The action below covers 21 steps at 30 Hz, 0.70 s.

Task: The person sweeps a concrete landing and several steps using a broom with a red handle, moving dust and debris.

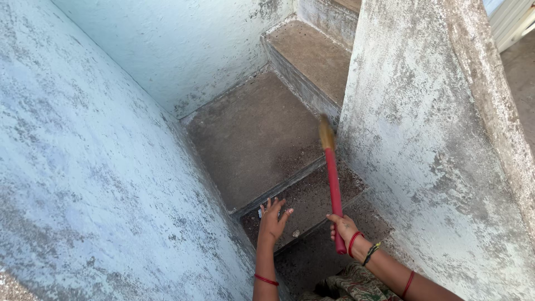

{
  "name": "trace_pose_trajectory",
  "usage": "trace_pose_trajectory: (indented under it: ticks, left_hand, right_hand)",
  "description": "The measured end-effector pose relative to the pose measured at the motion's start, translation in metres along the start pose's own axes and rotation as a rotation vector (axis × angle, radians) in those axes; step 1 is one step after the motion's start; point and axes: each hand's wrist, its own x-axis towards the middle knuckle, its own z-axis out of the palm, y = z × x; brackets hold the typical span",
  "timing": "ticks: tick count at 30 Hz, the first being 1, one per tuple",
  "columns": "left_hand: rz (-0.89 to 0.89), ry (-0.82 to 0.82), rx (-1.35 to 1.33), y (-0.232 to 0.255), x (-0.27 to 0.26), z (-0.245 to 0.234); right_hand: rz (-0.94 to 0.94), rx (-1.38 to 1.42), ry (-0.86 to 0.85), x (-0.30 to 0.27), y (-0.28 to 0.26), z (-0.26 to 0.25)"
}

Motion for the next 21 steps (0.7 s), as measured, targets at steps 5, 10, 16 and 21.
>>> trace_pose_trajectory:
  ticks: [5, 10, 16, 21]
  left_hand:
    - [-0.068, 0.051, -0.073, 0.016, -0.001, -0.01]
    - [-0.089, 0.057, -0.072, 0.017, -0.005, -0.012]
    - [-0.096, 0.071, -0.106, 0.014, -0.006, -0.01]
    - [-0.113, 0.065, -0.128, 0.013, -0.013, -0.001]
  right_hand:
    - [0.123, 0.367, -0.206, 0.019, -0.013, 0.005]
    - [0.119, 0.294, -0.091, 0.014, -0.001, -0.003]
    - [0.106, 0.185, -0.146, 0.005, 0.001, -0.022]
    - [0.095, 0.262, -0.103, 0.008, 0.002, -0.024]
